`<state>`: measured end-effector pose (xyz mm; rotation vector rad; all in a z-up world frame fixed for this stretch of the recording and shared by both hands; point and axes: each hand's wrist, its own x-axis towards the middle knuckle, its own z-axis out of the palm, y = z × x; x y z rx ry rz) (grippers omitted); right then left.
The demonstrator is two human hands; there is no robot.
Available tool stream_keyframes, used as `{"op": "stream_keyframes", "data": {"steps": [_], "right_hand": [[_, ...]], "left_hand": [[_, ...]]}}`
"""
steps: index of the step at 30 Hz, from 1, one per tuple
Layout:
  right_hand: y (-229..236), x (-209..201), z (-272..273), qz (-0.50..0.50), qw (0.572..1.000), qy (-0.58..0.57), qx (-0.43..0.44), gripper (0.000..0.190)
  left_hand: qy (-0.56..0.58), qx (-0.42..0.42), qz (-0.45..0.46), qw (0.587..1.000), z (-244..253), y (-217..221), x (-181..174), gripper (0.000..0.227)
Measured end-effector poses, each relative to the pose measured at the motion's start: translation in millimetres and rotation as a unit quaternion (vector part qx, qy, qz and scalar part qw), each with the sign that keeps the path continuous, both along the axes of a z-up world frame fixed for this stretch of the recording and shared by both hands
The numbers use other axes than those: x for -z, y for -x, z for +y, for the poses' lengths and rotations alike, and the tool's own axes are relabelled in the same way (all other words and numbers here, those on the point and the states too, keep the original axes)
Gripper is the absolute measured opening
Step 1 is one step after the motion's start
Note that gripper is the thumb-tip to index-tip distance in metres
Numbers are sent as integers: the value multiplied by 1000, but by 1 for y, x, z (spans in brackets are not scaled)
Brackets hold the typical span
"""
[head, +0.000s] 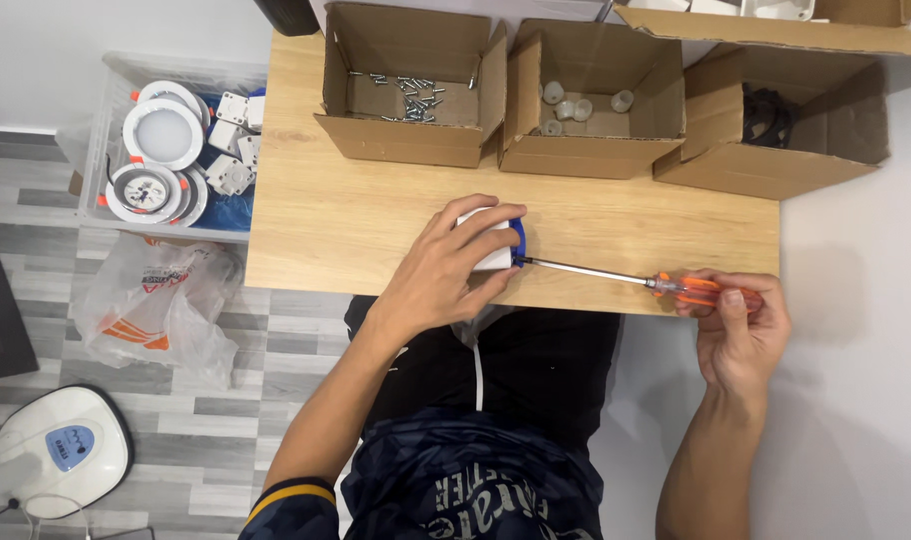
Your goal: The person assembles a white electrical box with a blue cover using a screwdriver. They insert the cover, tighten screws, and then remove the cover to inspect the interior before placing it back.
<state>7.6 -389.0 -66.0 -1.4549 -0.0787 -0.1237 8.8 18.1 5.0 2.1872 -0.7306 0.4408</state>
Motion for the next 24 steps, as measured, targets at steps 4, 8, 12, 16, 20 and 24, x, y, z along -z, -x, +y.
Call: {"op": "stream_keyframes", "data": {"steps": [4,8,12,16,20,24], "right_hand": [[0,-5,2,1,1000,2,1,24],[0,-8,4,13,1000,4,11,25],[-2,-11,6,28,999,22,19,30],[-2,-19,12,53,997,38,34,27],[-4,-20,13,84,995,40,41,33],[-3,-17,9,108,992,52,34,34]], "left_hand": [[-2,4,-11,1000,1,-1,-3,20],[0,10,-8,1000,0,-1,-4,20],[-9,12,-3,1000,1,-1,-1,21],[3,14,-12,1000,1,-1,-1,20],[2,13,-13,1000,1,-2,0,21],[-4,14,-13,1000,1,-2,1,20]]}}
